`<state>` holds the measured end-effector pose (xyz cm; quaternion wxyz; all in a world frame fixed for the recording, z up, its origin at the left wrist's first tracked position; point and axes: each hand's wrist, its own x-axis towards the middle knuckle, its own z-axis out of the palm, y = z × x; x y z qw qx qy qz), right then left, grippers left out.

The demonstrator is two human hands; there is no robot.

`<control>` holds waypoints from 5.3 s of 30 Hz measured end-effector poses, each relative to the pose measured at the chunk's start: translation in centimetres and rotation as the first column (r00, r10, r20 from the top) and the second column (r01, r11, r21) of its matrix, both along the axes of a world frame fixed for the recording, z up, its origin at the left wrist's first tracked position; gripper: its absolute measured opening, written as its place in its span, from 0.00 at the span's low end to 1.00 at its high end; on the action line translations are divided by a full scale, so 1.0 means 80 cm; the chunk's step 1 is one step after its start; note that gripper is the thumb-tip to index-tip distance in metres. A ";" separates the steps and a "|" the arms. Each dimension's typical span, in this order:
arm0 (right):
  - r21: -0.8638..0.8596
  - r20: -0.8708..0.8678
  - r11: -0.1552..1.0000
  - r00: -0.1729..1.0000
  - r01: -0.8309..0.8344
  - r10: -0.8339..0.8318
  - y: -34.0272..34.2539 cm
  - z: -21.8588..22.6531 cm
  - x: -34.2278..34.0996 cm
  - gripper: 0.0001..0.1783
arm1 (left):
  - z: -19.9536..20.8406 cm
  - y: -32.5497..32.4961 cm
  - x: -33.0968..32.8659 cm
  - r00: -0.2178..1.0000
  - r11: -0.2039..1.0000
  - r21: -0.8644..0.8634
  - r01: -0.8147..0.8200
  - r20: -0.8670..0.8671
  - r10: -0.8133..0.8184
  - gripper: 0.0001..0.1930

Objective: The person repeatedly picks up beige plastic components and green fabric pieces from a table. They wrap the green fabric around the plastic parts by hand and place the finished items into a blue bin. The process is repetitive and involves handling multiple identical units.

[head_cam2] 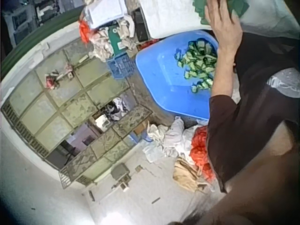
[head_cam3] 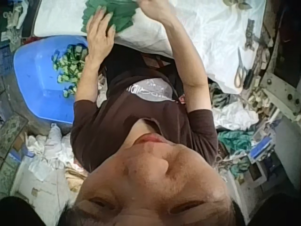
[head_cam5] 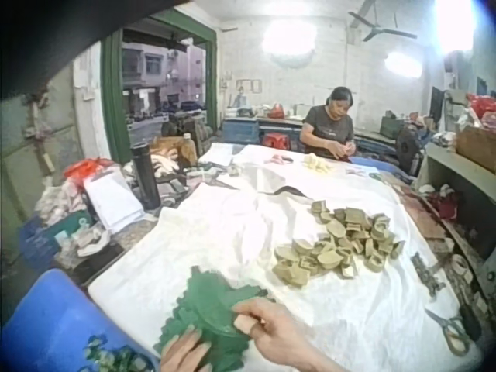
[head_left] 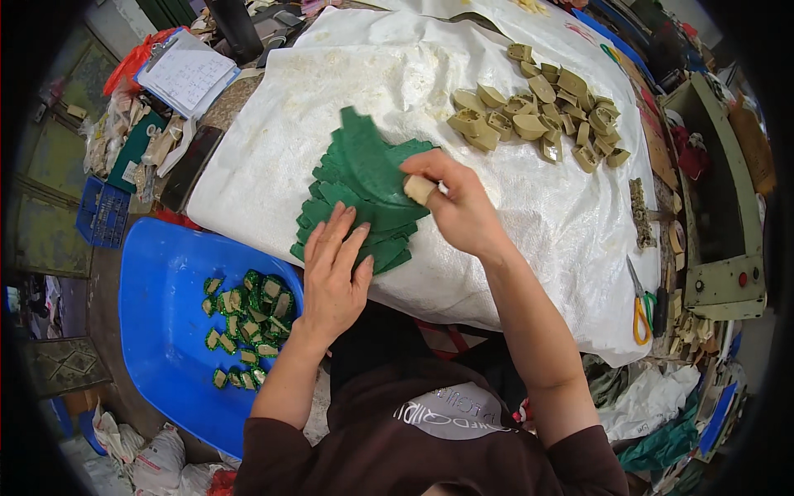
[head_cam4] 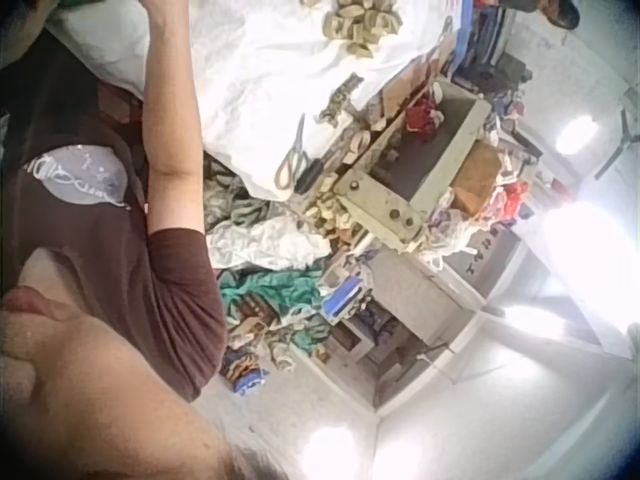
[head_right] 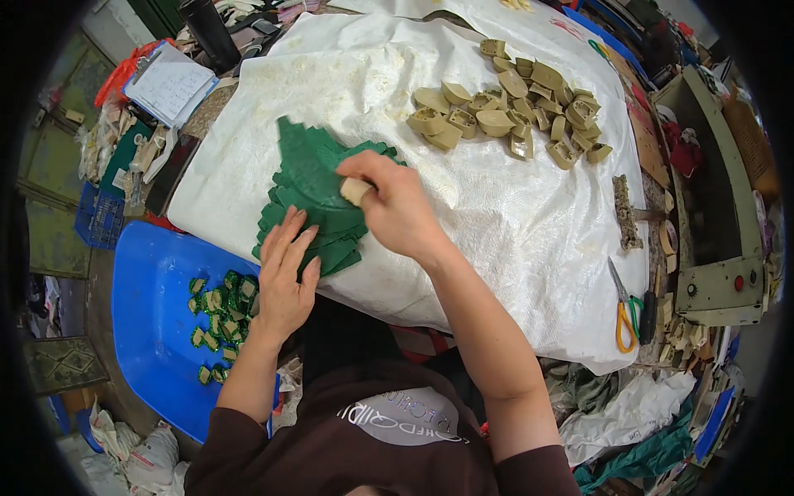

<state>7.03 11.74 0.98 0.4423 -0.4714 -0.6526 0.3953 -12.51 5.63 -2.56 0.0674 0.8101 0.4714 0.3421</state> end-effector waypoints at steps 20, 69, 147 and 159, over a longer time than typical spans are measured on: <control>-0.086 -0.164 0.961 0.948 0.262 -0.273 -0.017 -0.006 0.058 0.07 | 0.002 0.006 -0.004 0.988 0.998 -0.048 -0.028 -0.153 0.020 0.23; 0.320 0.492 0.853 0.697 0.412 -0.522 0.126 -0.044 0.283 0.22 | -0.010 0.009 0.173 0.875 0.873 -0.241 0.424 0.359 -0.325 0.17; 0.158 -0.123 0.737 0.754 0.657 -0.645 -0.298 0.041 0.210 0.17 | 0.015 -0.053 0.139 0.176 0.413 -0.337 0.846 0.908 0.380 0.22; 0.616 -0.090 0.719 0.936 0.322 -0.341 -0.201 -0.001 0.083 0.21 | 0.034 -0.081 0.161 0.157 0.515 -0.313 0.798 0.933 0.324 0.19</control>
